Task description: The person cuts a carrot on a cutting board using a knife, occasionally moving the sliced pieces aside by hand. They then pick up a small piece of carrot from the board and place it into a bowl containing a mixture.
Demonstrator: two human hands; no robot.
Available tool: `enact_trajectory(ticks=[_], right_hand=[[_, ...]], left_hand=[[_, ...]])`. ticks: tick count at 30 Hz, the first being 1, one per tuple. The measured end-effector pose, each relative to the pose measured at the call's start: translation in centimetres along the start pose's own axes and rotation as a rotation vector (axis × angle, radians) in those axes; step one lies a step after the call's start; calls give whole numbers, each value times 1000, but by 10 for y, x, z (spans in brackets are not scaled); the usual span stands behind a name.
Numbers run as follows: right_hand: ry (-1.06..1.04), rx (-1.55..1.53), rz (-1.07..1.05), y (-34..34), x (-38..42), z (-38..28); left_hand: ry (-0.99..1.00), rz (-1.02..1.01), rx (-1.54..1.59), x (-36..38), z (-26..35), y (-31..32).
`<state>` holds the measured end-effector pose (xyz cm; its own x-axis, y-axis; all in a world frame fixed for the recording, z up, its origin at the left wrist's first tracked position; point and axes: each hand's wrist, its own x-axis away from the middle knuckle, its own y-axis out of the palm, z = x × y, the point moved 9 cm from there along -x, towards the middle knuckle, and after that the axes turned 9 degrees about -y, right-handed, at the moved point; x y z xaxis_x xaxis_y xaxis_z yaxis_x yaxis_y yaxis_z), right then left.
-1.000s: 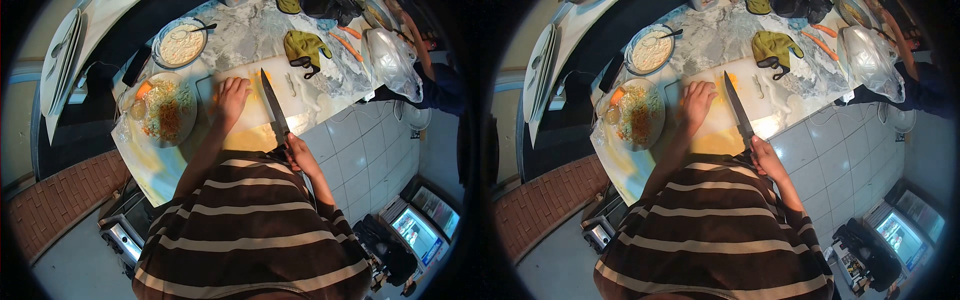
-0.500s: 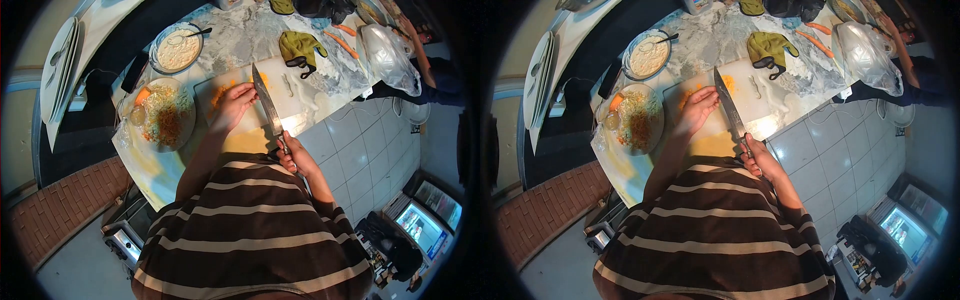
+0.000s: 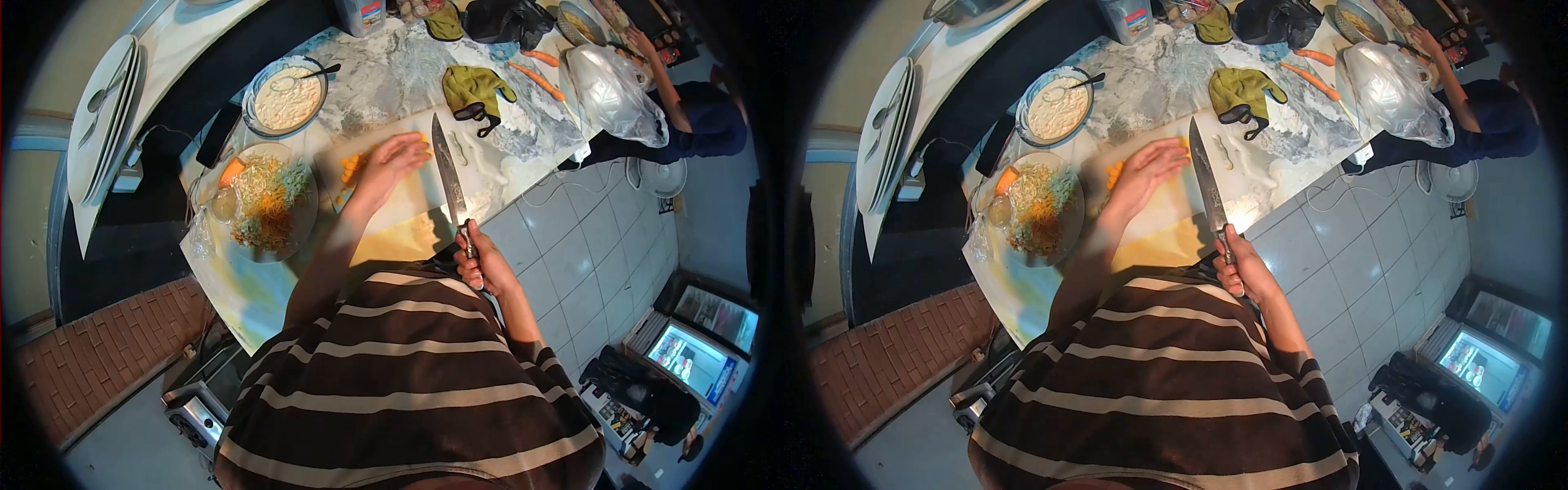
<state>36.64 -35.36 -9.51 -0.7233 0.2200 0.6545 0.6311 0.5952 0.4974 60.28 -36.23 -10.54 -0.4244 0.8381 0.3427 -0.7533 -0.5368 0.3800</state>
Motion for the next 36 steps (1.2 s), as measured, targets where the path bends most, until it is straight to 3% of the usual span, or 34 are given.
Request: enact_trajectory(ticks=[2, 9, 11, 12, 14, 15, 17, 21, 23, 36], right_hand=[[-9, -11, -21, 6, 0, 2], [-37, 12, -40, 17, -6, 2], [-44, 61, 43, 11, -6, 2], [-42, 63, 40, 11, -7, 4], [-149, 284, 140, -5, -9, -1], [-148, 283, 141, -16, -16, 10], [-485, 832, 278, -42, -24, 0], [-490, 1132, 348, -26, -6, -13], [-353, 1199, 328, -23, -6, -8], [-398, 1212, 322, -15, -6, -11]], left_hand=[[-173, -176, 239, 6, -14, 19], [-71, -55, 138, -8, -16, -4], [195, 105, -247, -13, 0, -19], [196, 109, -246, -10, 7, -19], [296, 189, -752, 0, 34, -10], [295, 188, -752, 0, 31, -13], [630, 298, -1003, 15, 44, -9], [609, 339, -1057, 44, 31, -8], [687, 411, -1225, 66, 22, -1], [652, 380, -1354, 84, -17, 10]])
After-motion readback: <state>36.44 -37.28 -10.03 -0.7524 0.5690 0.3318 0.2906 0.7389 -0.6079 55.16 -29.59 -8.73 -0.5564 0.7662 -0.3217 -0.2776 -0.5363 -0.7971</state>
